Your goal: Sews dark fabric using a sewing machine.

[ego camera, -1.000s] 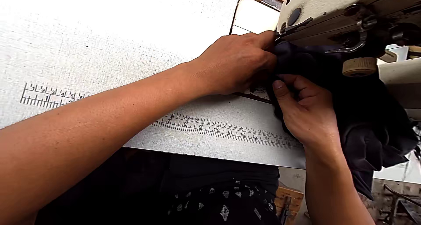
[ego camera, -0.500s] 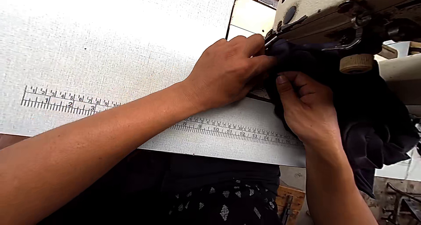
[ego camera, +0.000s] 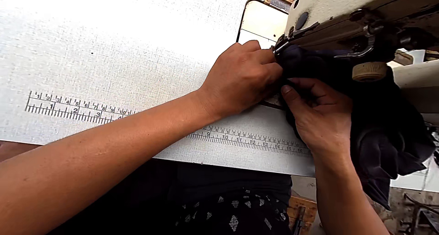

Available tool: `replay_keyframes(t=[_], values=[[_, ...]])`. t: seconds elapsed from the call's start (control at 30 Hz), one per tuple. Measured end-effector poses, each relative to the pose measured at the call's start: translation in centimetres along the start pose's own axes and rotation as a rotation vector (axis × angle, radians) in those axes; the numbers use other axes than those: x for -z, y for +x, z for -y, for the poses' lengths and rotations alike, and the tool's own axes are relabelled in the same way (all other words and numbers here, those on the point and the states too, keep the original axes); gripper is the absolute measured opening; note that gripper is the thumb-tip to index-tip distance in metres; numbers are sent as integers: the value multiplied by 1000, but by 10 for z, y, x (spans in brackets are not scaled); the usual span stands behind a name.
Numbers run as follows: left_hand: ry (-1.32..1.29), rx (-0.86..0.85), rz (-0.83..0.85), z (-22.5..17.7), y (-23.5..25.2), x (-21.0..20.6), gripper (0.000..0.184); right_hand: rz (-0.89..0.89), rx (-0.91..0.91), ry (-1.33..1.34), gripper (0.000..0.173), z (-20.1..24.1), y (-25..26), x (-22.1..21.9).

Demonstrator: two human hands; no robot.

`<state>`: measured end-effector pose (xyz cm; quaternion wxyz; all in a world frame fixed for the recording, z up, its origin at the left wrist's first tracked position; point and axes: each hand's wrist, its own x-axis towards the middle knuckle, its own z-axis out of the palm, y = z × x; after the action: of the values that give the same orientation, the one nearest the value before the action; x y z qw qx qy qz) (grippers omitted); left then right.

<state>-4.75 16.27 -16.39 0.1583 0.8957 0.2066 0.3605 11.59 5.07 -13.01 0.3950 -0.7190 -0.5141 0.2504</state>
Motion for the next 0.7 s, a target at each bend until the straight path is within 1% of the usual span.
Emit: replay_keyframes(t=[0.1,0.2,0.3,0.37,0.4,0.47,0.53,0.6,0.7], values=[[64,112,-6,-13,-5,-3,17,-48,43,-50,13,-2,-2,-4],[33,200,41,-19,-10,-1,17,-73,62,-78,14,-2,-3,-6],[12,182,93,-8,-7,10,21,-103,164,-163,15,-6,-4,-7],[-33,194,121,4,4,22,24,-143,224,-230,14,-9,-5,-9],[-59,190,158,9,9,26,24,-159,248,-266,14,-11,-5,-9],[-85,118,288,16,20,31,24,-195,305,-344,14,-12,-5,-10],[-90,42,404,17,31,31,24,-232,373,-434,14,-12,-6,-10],[-85,17,503,18,42,33,24,-252,431,-495,15,-12,-7,-9],[-78,8,578,24,53,34,24,-266,443,-515,16,-13,-7,-9]])
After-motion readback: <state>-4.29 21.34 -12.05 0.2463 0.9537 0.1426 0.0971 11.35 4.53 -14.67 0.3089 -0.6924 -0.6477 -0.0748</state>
